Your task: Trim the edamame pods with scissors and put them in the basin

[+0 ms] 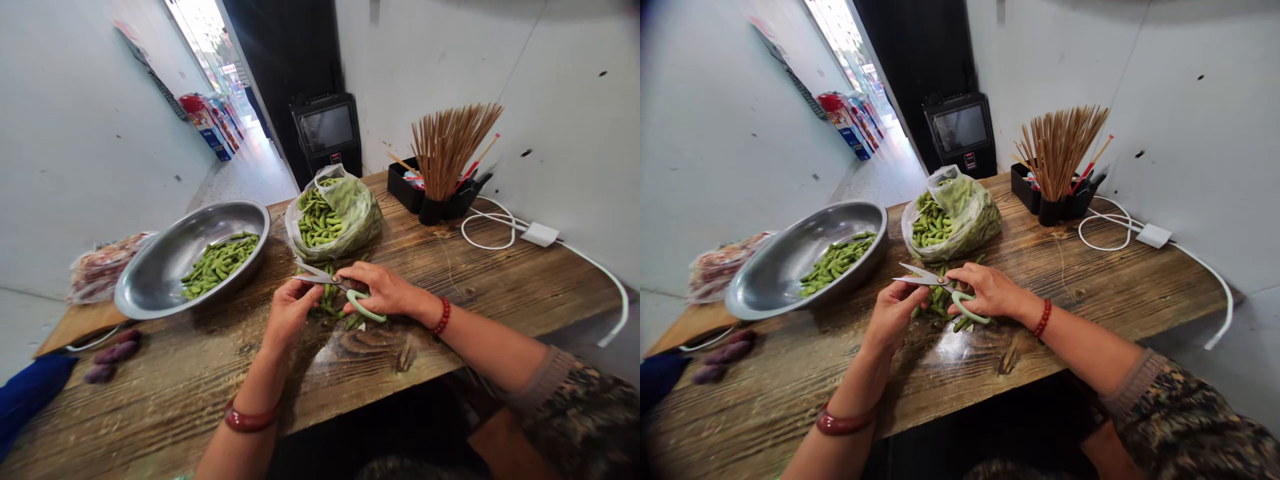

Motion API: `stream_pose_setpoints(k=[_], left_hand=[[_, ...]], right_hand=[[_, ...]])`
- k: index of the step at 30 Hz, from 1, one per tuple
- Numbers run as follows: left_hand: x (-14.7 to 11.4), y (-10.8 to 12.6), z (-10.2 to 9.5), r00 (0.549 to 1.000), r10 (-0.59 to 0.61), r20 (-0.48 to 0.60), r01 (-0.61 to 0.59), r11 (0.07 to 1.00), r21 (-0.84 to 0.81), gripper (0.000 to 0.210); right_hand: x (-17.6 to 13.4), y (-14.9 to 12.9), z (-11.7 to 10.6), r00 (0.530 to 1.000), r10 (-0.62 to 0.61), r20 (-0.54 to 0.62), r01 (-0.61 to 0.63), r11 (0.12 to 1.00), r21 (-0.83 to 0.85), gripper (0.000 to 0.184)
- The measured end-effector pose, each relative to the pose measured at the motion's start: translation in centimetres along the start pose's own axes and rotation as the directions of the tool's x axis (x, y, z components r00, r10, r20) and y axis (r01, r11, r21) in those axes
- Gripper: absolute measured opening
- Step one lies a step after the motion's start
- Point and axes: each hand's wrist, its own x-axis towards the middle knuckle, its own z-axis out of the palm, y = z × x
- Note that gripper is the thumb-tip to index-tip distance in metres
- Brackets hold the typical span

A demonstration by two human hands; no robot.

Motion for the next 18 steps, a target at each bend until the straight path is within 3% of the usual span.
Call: stream_pose_setpoints(k=[12, 18], left_hand=[[0.10, -0.20, -0.27, 0.999, 0.034, 0.018, -0.035, 0.999, 0.028, 0.016], [0.22, -0.39, -0.63, 0.990, 0.128, 0.053, -0.133, 0.984, 0.116, 0.013]], right_hand=[[0.15, -0.27, -0.33, 1.000, 0.013, 0.024, -0.013, 1.000, 0.003, 0.069], [0.12, -0.14, -0.34, 1.000, 0.001, 0.028, -0.002, 0.999, 0.047, 0.067]])
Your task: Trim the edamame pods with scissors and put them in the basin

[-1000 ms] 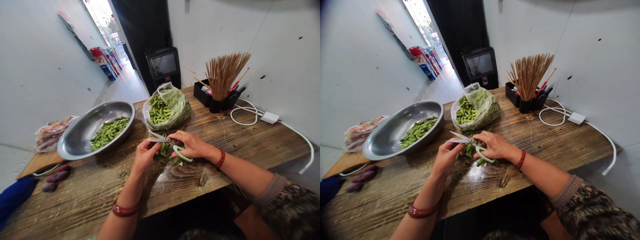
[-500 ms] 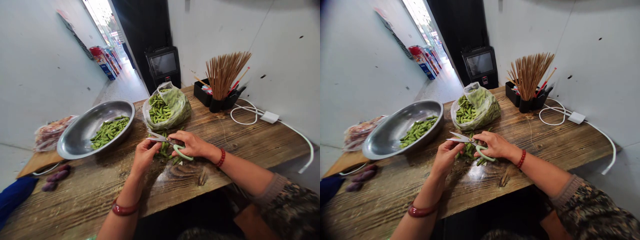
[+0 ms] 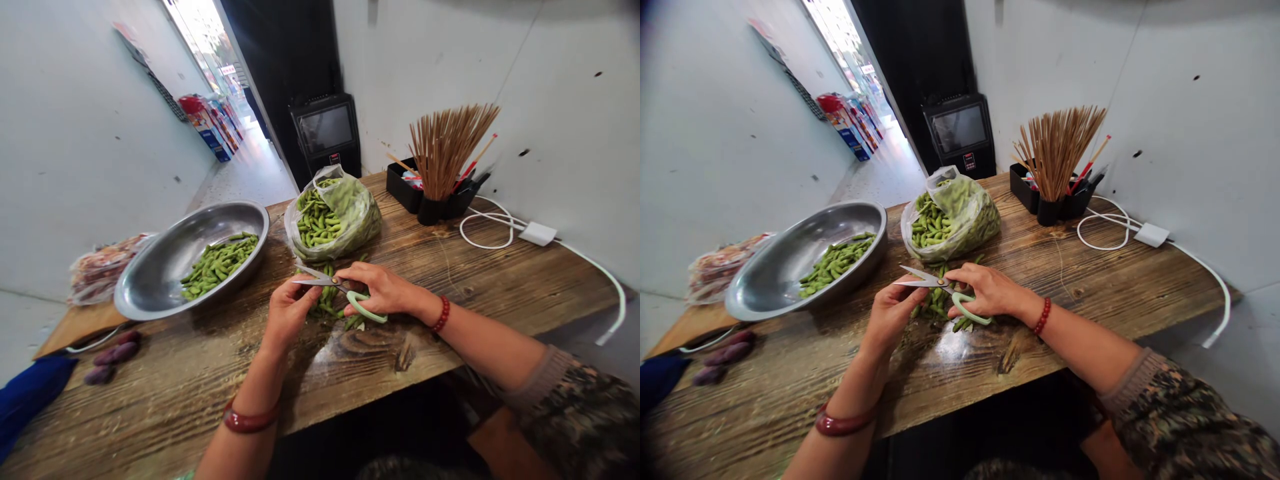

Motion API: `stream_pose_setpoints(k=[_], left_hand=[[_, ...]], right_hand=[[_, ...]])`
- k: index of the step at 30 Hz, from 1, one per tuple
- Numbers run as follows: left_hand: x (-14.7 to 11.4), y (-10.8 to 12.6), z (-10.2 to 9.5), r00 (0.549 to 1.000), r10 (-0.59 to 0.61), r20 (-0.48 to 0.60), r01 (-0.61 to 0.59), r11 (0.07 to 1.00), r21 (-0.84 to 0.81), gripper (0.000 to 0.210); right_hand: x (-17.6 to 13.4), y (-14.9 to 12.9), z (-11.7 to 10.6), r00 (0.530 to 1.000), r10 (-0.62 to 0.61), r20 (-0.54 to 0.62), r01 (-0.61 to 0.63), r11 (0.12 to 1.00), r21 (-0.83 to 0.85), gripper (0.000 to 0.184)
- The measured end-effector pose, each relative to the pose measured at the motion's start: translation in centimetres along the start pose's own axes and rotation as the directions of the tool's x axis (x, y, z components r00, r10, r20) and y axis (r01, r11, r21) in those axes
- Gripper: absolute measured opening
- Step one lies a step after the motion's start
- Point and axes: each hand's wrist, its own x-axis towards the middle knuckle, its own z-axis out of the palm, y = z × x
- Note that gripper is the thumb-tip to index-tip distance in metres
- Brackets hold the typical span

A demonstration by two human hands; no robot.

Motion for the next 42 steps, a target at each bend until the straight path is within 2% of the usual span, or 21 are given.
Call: stream_pose_setpoints(k=[5, 14, 20, 24, 27, 32, 34, 36, 37, 39, 42], left_hand=[[0.0, 0.1, -0.1, 1.000, 0.029, 0.009, -0.029, 0.999, 0.034, 0.011], [-0.1, 0.1, -0.2, 0.998, -0.060, -0.010, 0.060, 0.997, -0.043, 0.016], [0.1, 0.6, -0.6, 0.999, -0.048, 0.017, 0.047, 0.998, 0.052, 0.018], [0.2, 0.6, -1.2, 0.996, -0.084, 0.033, 0.081, 0.994, 0.070, 0.020], [0.3, 0.4, -1.7, 0.994, -0.112, 0.016, 0.112, 0.994, 0.015, 0.018], [0.7, 0.1, -2.1, 0.983, -0.160, -0.089, 0.141, 0.971, -0.191, 0.016], [0.9, 0.0, -2.1, 0.978, -0.142, -0.154, 0.130, 0.988, -0.084, 0.013], [1.0, 0.0, -2.3, 0.973, -0.075, -0.220, 0.118, 0.975, 0.188, 0.010], [1.0, -0.1, -2.5, 0.972, -0.036, -0.231, 0.114, 0.937, 0.331, 0.013], [0.9, -0.1, -2.9, 0.983, -0.008, -0.181, 0.106, 0.835, 0.539, 0.020], [0.7, -0.1, -3.4, 0.994, -0.112, 0.014, 0.073, 0.730, 0.679, 0.024]], right_hand=[[0.0, 0.3, 0.2, 1.000, -0.013, -0.009, 0.013, 1.000, 0.010, 0.062], [0.0, 0.5, 0.1, 0.998, -0.049, -0.027, 0.049, 0.999, -0.007, 0.056], [0.1, 0.4, -0.5, 0.999, -0.049, -0.006, 0.049, 0.996, -0.080, 0.054], [0.1, 0.4, -0.5, 1.000, -0.012, -0.021, 0.011, 0.999, -0.036, 0.049], [0.3, 0.6, -0.4, 0.998, 0.042, -0.052, -0.041, 0.999, 0.032, 0.047], [0.5, 0.8, -0.5, 0.982, 0.121, -0.143, -0.106, 0.988, 0.113, 0.047], [0.5, 0.9, -0.5, 0.980, 0.130, -0.153, -0.112, 0.987, 0.118, 0.047], [0.4, 0.8, -0.5, 0.982, 0.125, -0.144, -0.109, 0.987, 0.117, 0.047], [0.4, 0.8, -0.4, 0.983, 0.123, -0.139, -0.108, 0.988, 0.114, 0.047], [0.4, 0.9, -0.4, 0.983, 0.122, -0.134, -0.108, 0.988, 0.106, 0.047], [0.4, 1.0, -0.3, 0.982, 0.124, -0.140, -0.112, 0.989, 0.096, 0.047]])
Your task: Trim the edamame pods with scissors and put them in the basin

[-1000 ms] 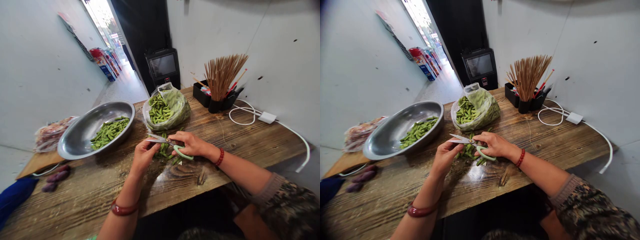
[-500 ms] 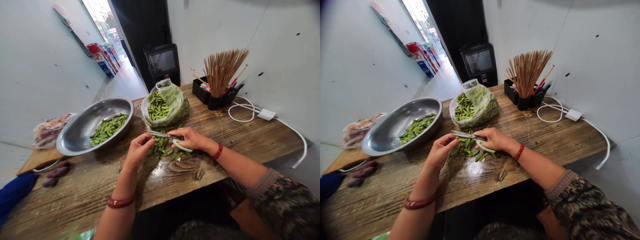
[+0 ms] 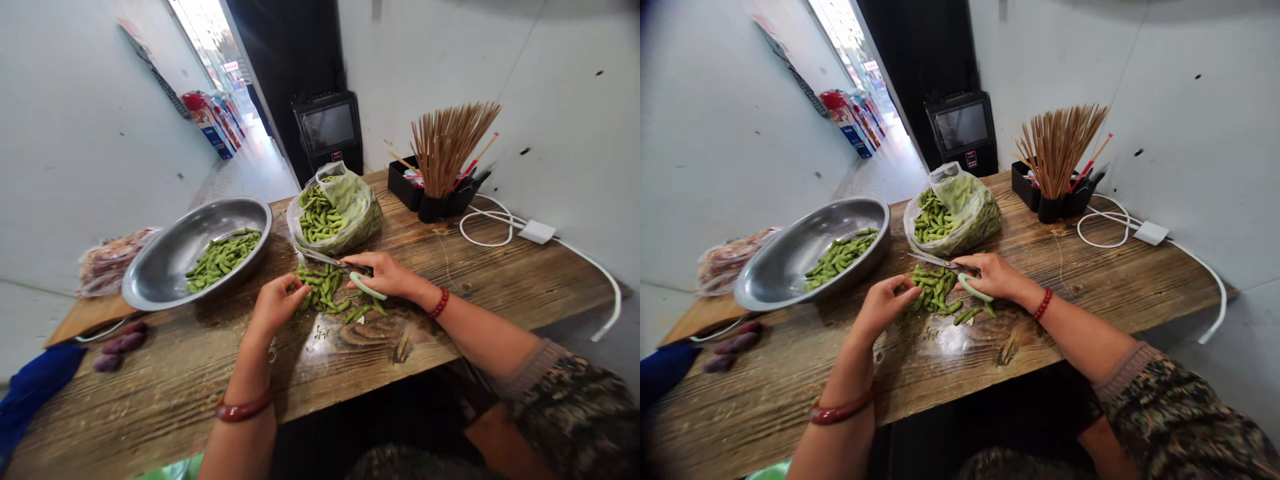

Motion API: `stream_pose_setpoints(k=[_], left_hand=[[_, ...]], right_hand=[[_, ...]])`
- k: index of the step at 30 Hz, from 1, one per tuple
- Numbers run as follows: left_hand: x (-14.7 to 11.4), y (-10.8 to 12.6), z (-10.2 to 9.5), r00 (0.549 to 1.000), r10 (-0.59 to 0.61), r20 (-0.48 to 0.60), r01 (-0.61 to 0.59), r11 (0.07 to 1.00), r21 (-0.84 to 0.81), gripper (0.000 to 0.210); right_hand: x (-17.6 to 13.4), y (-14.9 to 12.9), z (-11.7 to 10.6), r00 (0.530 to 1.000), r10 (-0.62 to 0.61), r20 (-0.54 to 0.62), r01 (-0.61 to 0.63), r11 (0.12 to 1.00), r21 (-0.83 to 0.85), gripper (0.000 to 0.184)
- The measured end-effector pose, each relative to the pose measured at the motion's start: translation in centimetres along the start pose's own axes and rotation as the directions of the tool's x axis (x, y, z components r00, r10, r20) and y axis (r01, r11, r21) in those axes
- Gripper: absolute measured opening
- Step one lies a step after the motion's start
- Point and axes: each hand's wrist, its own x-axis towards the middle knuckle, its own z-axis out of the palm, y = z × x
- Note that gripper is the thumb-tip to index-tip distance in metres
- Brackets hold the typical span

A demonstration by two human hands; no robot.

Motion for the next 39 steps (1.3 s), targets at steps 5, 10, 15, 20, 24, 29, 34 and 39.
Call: stream_pose_setpoints(k=[5, 10, 15, 20, 24, 29, 34, 39], left_hand=[[-0.3, 0.0, 0.0, 0.980, 0.029, 0.197, -0.059, 0.987, 0.148, 0.018], [-0.1, -0.3, 0.0, 0.975, 0.072, 0.208, -0.096, 0.989, 0.110, 0.006], [-0.1, -0.3, -0.3, 0.996, 0.059, 0.069, -0.051, 0.993, -0.105, 0.007], [-0.7, 0.9, -0.8, 0.997, -0.033, 0.074, 0.071, 0.798, -0.598, 0.015], [-0.9, 1.5, -0.6, 0.984, -0.094, 0.150, 0.176, 0.602, -0.779, 0.021], [-0.9, 1.7, -0.1, 0.979, -0.096, 0.182, 0.205, 0.492, -0.846, 0.028], [-0.9, 2.1, 0.5, 0.984, -0.075, 0.164, 0.180, 0.453, -0.873, 0.023], [-1.0, 2.5, 0.8, 0.980, -0.090, 0.175, 0.196, 0.520, -0.831, 0.027]], right_hand=[[0.0, 0.1, 0.1, 1.000, 0.004, 0.004, -0.004, 1.000, -0.005, 0.046], [-0.1, -0.1, 0.2, 1.000, -0.001, 0.014, 0.001, 1.000, -0.005, 0.047], [-0.1, -0.2, 0.1, 1.000, 0.011, 0.018, -0.011, 1.000, 0.013, 0.049], [-0.1, -0.5, 0.1, 0.998, -0.024, 0.056, 0.023, 1.000, 0.020, 0.050], [-0.2, -0.8, 0.0, 0.993, -0.060, 0.098, 0.061, 0.998, -0.007, 0.054], [-0.2, -0.9, 0.1, 0.992, -0.065, 0.107, 0.073, 0.995, -0.069, 0.059], [-0.3, -0.8, 0.4, 0.989, -0.059, 0.135, 0.067, 0.996, -0.057, 0.061], [-0.4, -0.9, 0.5, 0.988, -0.068, 0.141, 0.077, 0.995, -0.062, 0.061]])
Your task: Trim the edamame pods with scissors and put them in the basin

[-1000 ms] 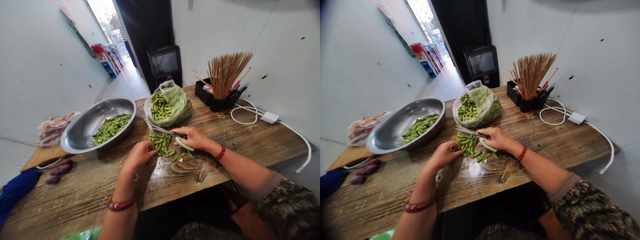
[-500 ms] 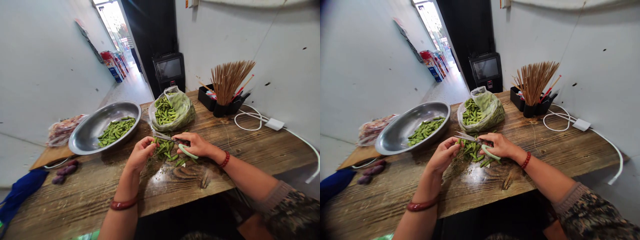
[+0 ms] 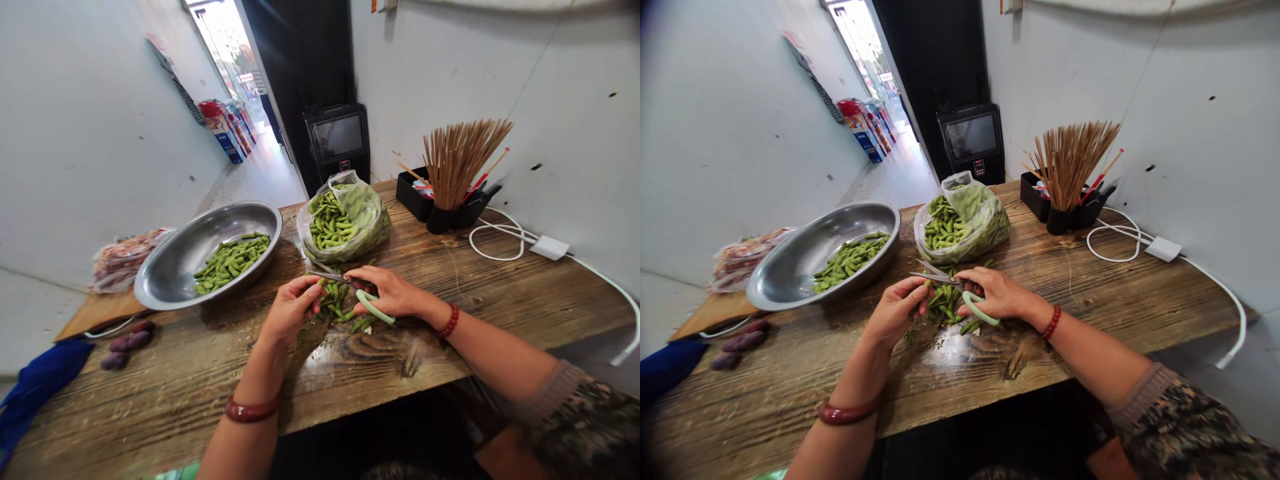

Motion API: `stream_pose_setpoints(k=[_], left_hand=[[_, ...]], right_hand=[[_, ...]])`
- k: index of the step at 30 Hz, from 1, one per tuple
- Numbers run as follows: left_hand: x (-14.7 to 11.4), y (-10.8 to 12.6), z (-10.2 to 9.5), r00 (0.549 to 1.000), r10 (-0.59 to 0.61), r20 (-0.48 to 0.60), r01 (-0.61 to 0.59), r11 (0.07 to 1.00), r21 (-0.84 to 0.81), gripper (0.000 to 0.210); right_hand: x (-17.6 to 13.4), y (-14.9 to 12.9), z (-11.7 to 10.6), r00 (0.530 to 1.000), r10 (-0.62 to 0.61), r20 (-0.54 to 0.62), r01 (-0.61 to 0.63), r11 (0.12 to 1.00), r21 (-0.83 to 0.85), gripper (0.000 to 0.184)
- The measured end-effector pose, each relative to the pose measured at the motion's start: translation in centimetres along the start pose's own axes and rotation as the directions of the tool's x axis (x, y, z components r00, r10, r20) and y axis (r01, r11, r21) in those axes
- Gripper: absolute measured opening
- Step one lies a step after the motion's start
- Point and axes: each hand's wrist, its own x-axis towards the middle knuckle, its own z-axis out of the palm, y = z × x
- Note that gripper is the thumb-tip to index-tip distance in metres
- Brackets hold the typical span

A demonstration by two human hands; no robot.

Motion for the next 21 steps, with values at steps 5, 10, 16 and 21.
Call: stream_pose_setpoints(k=[5, 10, 16, 21], left_hand=[[0.2, -0.3, -0.3, 0.995, 0.005, -0.100, -0.009, 0.999, -0.046, 0.028], [0.5, -0.8, -0.3, 0.992, 0.024, -0.123, -0.038, 0.993, -0.111, 0.027], [0.4, -1.2, 0.6, 0.999, 0.034, -0.038, -0.035, 0.999, -0.040, 0.024], [0.2, -0.8, 0.8, 0.999, 0.037, -0.034, -0.038, 0.999, -0.025, 0.021]], right_hand=[[0.1, -0.1, -0.1, 1.000, 0.012, -0.014, -0.011, 1.000, 0.006, 0.059], [-0.1, 0.3, 0.4, 1.000, -0.019, 0.011, 0.019, 1.000, -0.002, 0.065], [-0.3, 0.6, 0.9, 0.999, -0.043, 0.025, 0.044, 0.999, -0.023, 0.067], [-0.3, 0.6, 0.9, 0.998, -0.061, 0.020, 0.061, 0.997, -0.041, 0.066]])
